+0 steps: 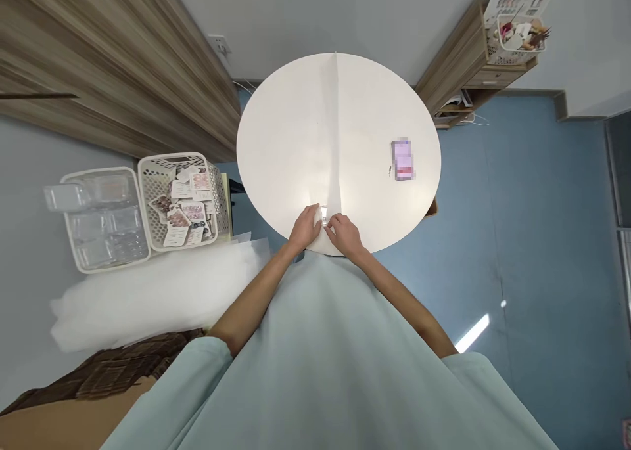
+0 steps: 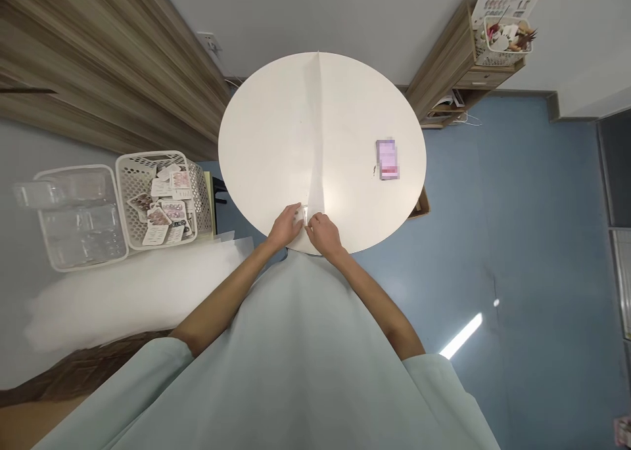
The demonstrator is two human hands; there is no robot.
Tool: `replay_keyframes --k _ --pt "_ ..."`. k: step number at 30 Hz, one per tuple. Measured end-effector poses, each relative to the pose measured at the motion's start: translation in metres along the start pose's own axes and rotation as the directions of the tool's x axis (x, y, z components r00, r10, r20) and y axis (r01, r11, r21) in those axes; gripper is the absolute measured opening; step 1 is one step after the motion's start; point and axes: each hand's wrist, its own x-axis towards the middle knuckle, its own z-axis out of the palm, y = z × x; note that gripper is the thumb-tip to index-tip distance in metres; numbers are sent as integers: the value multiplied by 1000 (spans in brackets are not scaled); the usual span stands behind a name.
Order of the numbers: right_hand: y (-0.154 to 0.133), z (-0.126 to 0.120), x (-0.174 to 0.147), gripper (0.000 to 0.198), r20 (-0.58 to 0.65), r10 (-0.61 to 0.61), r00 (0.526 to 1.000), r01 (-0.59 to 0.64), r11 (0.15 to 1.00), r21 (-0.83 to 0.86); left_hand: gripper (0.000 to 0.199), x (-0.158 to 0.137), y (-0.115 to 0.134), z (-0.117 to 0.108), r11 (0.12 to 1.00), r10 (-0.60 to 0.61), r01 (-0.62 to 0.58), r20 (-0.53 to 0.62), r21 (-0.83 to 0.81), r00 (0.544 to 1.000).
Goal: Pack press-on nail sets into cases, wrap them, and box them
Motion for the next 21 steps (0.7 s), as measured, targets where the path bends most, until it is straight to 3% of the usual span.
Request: replay_keyframes --k 3,7,17,21 --pt "-3 12 11 15 73 -54 996 60 995 -77 46 -5 -1 0 950 -244 240 4 -200 970" --pt "-5 23 17 14 148 -79 986 104 981 -166 39 -4 -3 2 885 -394 387 27 -259 919" --pt "-3 29 17 13 190 -109 976 136 982 -134 17 8 -1 8 856 -502 490 -37 -163 864" --pt "11 14 19 18 97 -10 995 14 999 -40 15 9 1 11 856 -511 501 -54 -130 858"
